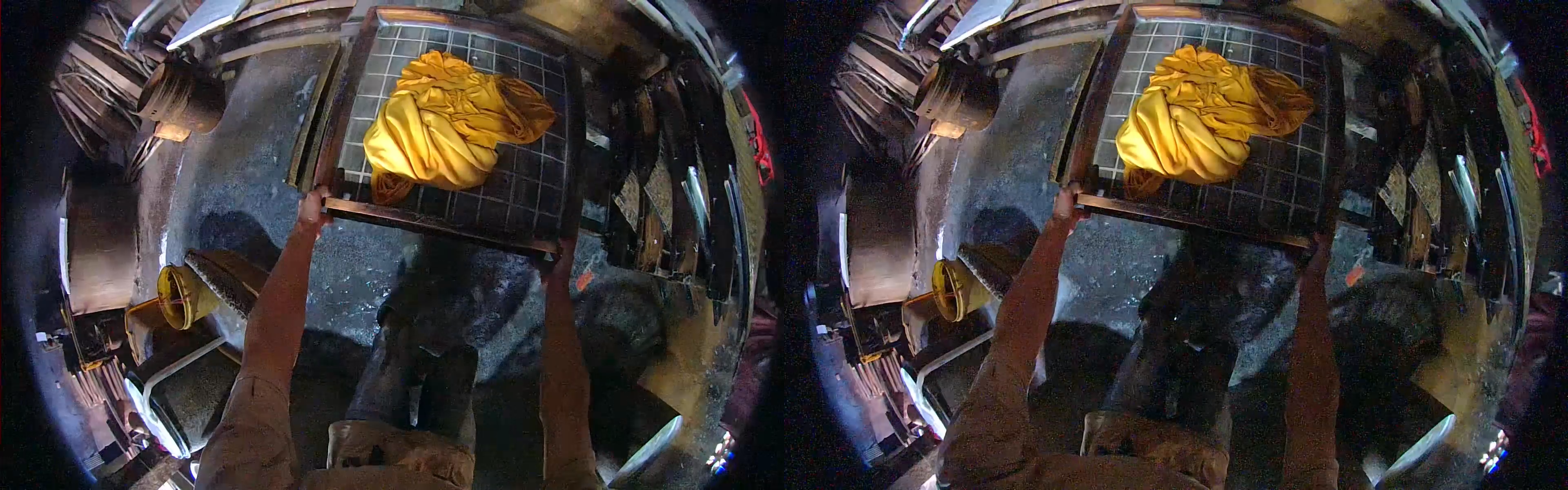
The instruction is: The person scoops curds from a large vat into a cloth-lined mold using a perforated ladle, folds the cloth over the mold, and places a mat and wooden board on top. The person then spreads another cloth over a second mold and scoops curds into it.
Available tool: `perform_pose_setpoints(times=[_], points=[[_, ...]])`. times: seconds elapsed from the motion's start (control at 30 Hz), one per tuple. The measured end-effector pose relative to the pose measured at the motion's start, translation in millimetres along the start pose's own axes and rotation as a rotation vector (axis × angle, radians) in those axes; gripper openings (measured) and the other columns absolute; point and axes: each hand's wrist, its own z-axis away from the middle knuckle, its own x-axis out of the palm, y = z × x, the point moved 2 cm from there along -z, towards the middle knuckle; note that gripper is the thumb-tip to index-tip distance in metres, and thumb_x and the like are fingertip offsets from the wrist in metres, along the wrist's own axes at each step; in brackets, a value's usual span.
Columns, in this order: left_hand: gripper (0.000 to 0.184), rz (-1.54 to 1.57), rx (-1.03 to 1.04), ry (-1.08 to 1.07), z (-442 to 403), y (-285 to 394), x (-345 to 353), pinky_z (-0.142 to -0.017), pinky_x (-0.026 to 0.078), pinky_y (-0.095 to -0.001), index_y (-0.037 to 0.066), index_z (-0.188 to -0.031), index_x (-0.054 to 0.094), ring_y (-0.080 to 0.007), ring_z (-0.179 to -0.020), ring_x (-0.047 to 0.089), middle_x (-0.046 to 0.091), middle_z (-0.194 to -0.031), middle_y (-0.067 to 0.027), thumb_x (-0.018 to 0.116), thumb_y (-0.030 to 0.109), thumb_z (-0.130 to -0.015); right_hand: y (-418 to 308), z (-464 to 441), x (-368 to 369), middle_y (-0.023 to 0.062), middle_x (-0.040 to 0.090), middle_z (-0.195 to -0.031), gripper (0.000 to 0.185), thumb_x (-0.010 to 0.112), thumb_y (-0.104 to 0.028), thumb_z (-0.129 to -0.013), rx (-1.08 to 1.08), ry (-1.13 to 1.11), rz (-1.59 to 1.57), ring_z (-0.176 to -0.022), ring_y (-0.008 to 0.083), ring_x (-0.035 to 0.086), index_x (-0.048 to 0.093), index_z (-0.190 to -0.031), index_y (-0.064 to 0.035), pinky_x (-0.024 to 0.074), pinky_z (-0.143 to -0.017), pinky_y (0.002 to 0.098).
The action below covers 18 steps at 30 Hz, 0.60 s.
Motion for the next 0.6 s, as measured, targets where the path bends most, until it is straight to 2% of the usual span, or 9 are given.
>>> perform_pose_setpoints(times=[0.03,0.07,0.13,0.23,0.33,0.37,0.43,0.57,0.6], points=[[0.040,0.099,-0.121,0.051,1.3,3.5,2.6,-0.047,0.046,-0.0361,0.005,-0.095,0.052,-0.0253,-0.058,0.055,0.055,-0.085,-0.0124,0.053,0.035,-0.069,0.2,-4.7,-2.4,0.0107,0.049,-0.104,0.046,0.058,-0.036,-0.077,0.002,-0.002,0.013,-0.088,0.0260,0.052,0.047,-0.113,-0.0089,0.0471,-0.071,0.0415],[0.040,0.104,-0.116,0.049,3.7,8.9,4.2,-0.047,0.046,-0.0361,0.005,-0.095,0.052,-0.0253,-0.058,0.055,0.055,-0.085,-0.0124,0.053,0.035,-0.069,0.3,-9.2,-4.6,0.0103,0.049,-0.104,0.045,0.058,-0.037,-0.077,0.004,-0.003,0.026,-0.087,0.0254,0.052,0.049,-0.112,-0.0093,0.0467,-0.071,0.0412],[0.030,0.190,-0.153,0.118,3.3,8.8,4.5,-0.044,0.039,-0.0353,-0.001,-0.081,0.057,-0.0228,-0.053,0.052,0.054,-0.078,-0.0110,0.055,0.024,-0.065,2.1,-13.3,-2.4,0.0142,0.048,-0.107,0.052,0.057,-0.036,-0.078,-0.116,-0.222,-0.057,-0.087,0.0298,0.056,0.042,-0.116,-0.0056,0.0536,-0.063,0.0422],[0.023,0.342,-0.152,-0.042,-6.0,-5.9,-2.2,-0.043,0.037,-0.0344,0.002,-0.074,0.054,-0.0199,-0.051,0.049,0.051,-0.070,-0.0083,0.055,0.023,-0.066,2.8,-13.5,-9.1,0.0140,0.049,-0.107,0.053,0.056,-0.039,-0.078,-0.147,-0.222,-0.012,-0.089,0.0300,0.056,0.042,-0.117,-0.0062,0.0532,-0.065,0.0418],[0.019,0.394,-0.076,-0.010,13.2,20.3,1.4,-0.043,0.036,-0.0336,0.004,-0.069,0.050,-0.0188,-0.049,0.045,0.046,-0.064,-0.0068,0.054,0.023,-0.067,18.2,-53.2,-28.4,0.0150,0.049,-0.109,0.053,0.053,-0.039,-0.080,-0.016,-0.150,0.059,-0.092,0.0306,0.056,0.040,-0.119,-0.0061,0.0529,-0.069,0.0420],[0.019,0.396,-0.078,-0.010,12.3,17.9,1.3,-0.043,0.036,-0.0336,0.004,-0.069,0.050,-0.0188,-0.049,0.045,0.046,-0.064,-0.0068,0.054,0.023,-0.067,10.2,-36.9,-16.2,0.0150,0.049,-0.109,0.053,0.053,-0.039,-0.080,-0.016,-0.150,0.061,-0.092,0.0306,0.056,0.040,-0.119,-0.0061,0.0529,-0.069,0.0420],[0.019,0.408,-0.129,0.023,10.7,12.9,1.6,-0.043,0.035,-0.0311,0.004,-0.070,0.050,-0.0185,-0.048,0.043,0.045,-0.062,-0.0061,0.053,0.023,-0.068,-15.5,18.7,22.7,0.0090,0.052,-0.091,0.031,0.055,-0.031,-0.076,-0.036,-0.184,-0.021,-0.081,0.0268,0.054,0.050,-0.099,-0.0103,0.0487,-0.068,0.0397],[0.020,0.417,-0.131,0.065,7.0,9.3,4.4,-0.044,0.035,-0.0307,0.004,-0.071,0.051,-0.0190,-0.049,0.044,0.045,-0.063,-0.0062,0.053,0.024,-0.069,-15.7,17.4,20.1,0.0100,0.050,-0.090,0.030,0.055,-0.030,-0.076,-0.075,-0.171,-0.018,-0.079,0.0285,0.054,0.050,-0.098,-0.0101,0.0492,-0.065,0.0396],[0.021,0.337,-0.084,-0.011,5.2,9.6,3.6,-0.045,0.036,-0.0312,0.004,-0.071,0.051,-0.0192,-0.050,0.044,0.046,-0.064,-0.0065,0.053,0.024,-0.069,-15.3,14.7,16.2,0.0100,0.050,-0.089,0.030,0.056,-0.029,-0.076,-0.078,-0.140,-0.043,-0.078,0.0282,0.054,0.050,-0.098,-0.0088,0.0494,-0.065,0.0393]])
